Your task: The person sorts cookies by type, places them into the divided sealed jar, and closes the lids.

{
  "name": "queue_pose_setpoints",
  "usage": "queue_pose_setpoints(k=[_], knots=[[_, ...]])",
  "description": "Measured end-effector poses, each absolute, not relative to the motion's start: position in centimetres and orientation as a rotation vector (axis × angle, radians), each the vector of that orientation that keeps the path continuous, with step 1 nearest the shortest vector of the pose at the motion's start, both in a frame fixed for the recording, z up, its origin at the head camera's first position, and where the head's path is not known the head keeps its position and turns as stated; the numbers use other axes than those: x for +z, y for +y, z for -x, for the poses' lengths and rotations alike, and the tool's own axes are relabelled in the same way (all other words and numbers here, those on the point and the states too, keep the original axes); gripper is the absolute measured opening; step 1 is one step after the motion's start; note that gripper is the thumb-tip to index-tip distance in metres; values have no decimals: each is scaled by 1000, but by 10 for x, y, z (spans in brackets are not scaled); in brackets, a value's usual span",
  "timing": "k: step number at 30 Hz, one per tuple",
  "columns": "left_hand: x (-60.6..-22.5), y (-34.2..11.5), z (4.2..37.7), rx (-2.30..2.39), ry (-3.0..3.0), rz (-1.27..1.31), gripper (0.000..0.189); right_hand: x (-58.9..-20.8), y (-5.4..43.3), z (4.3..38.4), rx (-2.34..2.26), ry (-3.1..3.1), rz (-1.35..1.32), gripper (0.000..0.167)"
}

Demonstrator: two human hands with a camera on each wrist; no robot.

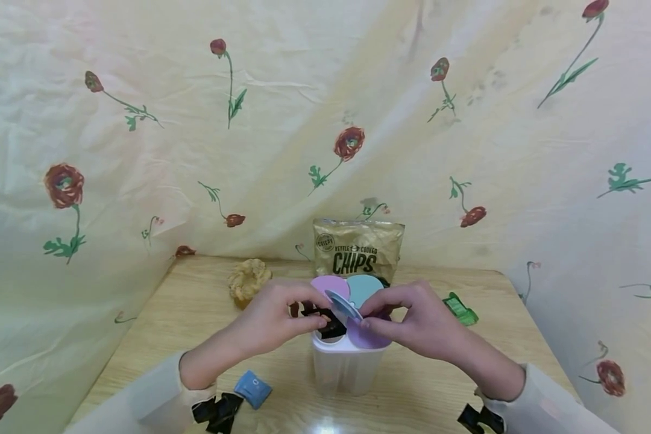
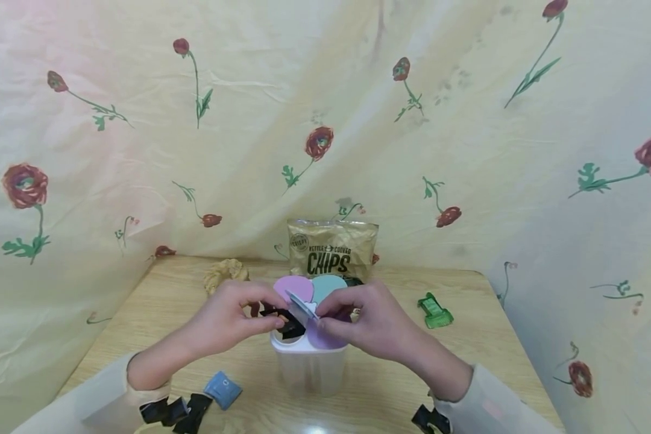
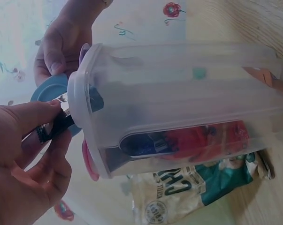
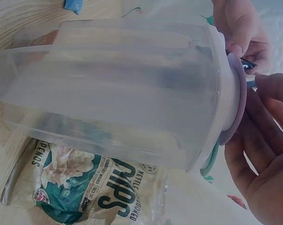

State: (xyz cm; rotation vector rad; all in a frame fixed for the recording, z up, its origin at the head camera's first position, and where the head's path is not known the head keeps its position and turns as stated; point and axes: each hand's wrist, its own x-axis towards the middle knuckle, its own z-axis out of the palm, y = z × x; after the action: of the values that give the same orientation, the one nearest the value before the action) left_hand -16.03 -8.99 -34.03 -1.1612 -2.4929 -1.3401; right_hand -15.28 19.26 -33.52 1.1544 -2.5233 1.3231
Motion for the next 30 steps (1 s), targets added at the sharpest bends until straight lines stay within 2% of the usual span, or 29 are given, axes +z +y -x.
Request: queue_pose_setpoints(k=[14, 18, 30], knots=[[-336, -85, 160, -1280, -2519, 1306, 13, -335, 195, 153, 1307, -2535, -1146, 8], [-338, -79, 160, -1131, -2612, 1348, 13, -335, 194, 153, 1319, -2530, -1148, 8], [-342, -71, 159, -962, -2658, 1261, 7, -336, 193, 152, 1345, -2534, -1145, 9]])
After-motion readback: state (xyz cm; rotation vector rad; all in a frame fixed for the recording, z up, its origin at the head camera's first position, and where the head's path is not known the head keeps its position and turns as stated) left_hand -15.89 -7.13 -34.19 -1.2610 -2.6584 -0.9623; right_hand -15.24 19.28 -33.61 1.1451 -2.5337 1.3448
